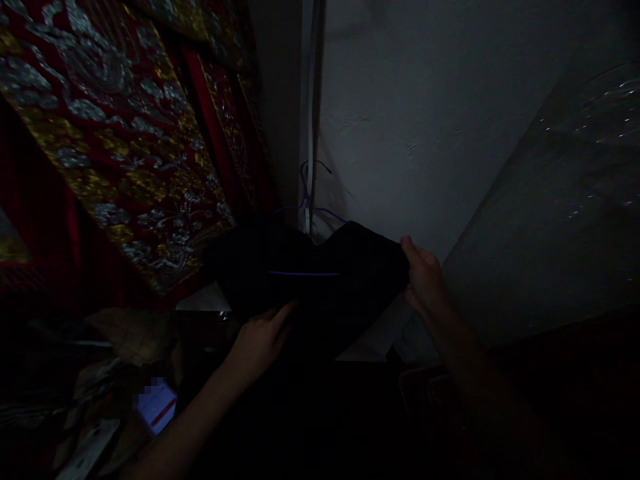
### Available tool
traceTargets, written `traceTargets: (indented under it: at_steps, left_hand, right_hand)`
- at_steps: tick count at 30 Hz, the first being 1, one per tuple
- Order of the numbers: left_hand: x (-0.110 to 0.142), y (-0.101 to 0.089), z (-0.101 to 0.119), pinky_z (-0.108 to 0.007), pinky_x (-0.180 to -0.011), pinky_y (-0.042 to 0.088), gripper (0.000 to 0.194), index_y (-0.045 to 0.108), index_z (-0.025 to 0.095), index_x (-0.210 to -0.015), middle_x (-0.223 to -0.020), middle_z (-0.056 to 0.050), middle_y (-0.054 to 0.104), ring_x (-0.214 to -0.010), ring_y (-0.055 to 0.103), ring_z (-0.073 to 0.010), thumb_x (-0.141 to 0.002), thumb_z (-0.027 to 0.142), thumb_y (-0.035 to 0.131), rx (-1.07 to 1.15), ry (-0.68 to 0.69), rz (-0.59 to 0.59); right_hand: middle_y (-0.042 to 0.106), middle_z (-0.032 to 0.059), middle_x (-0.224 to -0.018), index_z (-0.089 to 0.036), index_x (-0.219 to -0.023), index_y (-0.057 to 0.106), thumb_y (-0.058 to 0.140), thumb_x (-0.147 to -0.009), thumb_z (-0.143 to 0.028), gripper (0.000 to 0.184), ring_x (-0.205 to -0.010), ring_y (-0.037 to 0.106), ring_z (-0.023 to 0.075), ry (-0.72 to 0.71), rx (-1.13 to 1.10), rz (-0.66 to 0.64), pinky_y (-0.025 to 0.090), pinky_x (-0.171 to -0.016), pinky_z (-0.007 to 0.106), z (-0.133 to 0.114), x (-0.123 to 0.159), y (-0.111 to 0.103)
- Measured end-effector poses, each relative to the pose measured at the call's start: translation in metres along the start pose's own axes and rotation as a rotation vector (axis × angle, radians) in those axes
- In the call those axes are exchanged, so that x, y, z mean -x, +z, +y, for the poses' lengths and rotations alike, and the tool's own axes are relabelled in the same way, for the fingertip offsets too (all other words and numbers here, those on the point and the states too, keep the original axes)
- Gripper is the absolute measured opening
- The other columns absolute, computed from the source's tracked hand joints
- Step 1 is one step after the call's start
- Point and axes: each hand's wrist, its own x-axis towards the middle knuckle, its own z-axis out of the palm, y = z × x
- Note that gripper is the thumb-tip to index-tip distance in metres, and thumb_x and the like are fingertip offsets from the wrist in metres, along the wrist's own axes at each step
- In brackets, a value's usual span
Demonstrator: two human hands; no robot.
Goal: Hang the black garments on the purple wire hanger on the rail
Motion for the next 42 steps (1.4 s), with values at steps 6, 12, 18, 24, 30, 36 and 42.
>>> traceTargets:
  at_steps: [6,12,18,24,30,36,42]
  left_hand:
    - [0.001,0.041,-0.001,-0.043,-0.093,0.057,0.027,0.067,0.022,-0.118,-0.114,-0.015,0.070,-0.108,0.069,-0.0297,-0.100,0.031,0.049,0.088,-0.109,0.046]
    - [0.028,0.088,0.027,-0.041,-0.091,0.060,0.027,0.056,0.026,-0.122,-0.112,-0.010,0.071,-0.102,0.072,-0.0244,-0.096,0.032,0.056,0.631,-0.128,0.505]
    - [0.040,0.119,0.055,-0.036,-0.094,0.059,0.047,0.056,0.022,-0.133,-0.115,-0.009,0.072,-0.104,0.073,-0.0208,-0.088,0.028,0.067,0.930,-0.287,0.759]
    - [0.047,0.113,0.047,-0.032,-0.086,0.060,0.020,0.076,0.023,-0.104,-0.102,-0.006,0.077,-0.095,0.074,-0.0211,-0.086,0.025,0.069,0.864,-0.213,0.670]
    - [0.047,0.103,0.043,-0.026,-0.076,0.060,0.021,0.080,0.023,-0.104,-0.093,-0.004,0.076,-0.086,0.073,-0.0180,-0.088,0.021,0.066,0.825,-0.121,0.690]
    - [0.047,0.102,0.047,-0.027,-0.077,0.061,0.026,0.079,0.023,-0.109,-0.097,-0.006,0.077,-0.088,0.075,-0.0190,-0.089,0.019,0.063,0.821,-0.098,0.686]
    - [0.048,0.110,0.045,-0.031,-0.080,0.062,0.023,0.079,0.022,-0.105,-0.101,-0.007,0.077,-0.092,0.075,-0.0213,-0.088,0.021,0.063,0.797,-0.156,0.705]
  right_hand:
    - [0.057,-0.0041,-0.068,-0.020,-0.080,0.063,0.085,-0.063,-0.051,0.042,-0.048,0.047,0.0077,-0.038,-0.028,0.219,0.036,-0.041,0.020,0.011,0.005,-0.016]
    - [0.064,0.0007,-0.089,-0.020,-0.094,0.066,0.078,-0.076,-0.045,0.034,-0.073,0.059,0.0127,0.006,0.026,0.349,0.048,-0.064,0.023,0.079,0.129,-0.008]
    - [0.059,0.0006,-0.076,-0.019,-0.082,0.058,0.066,-0.087,-0.055,0.037,-0.068,0.056,0.0151,0.218,0.189,-0.379,0.043,-0.063,0.026,0.105,0.190,0.038]
    - [0.052,-0.0019,-0.067,-0.021,-0.073,0.050,0.053,-0.095,-0.048,0.035,-0.065,0.053,0.0144,0.168,0.368,-0.473,0.039,-0.064,0.027,0.101,0.181,0.041]
    - [0.051,-0.0038,-0.062,-0.021,-0.076,0.050,0.058,-0.090,-0.050,0.034,-0.058,0.050,0.0127,0.309,0.184,-0.506,0.040,-0.059,0.026,0.105,0.189,0.043]
    - [0.055,-0.0022,-0.061,-0.021,-0.074,0.053,0.063,-0.084,-0.047,0.030,-0.058,0.055,0.0140,0.291,0.193,-0.427,0.043,-0.059,0.026,0.108,0.183,0.046]
    - [0.056,-0.0018,-0.057,-0.021,-0.069,0.053,0.058,-0.084,-0.044,0.028,-0.055,0.055,0.0129,0.277,0.283,-0.452,0.041,-0.056,0.025,0.104,0.182,0.044]
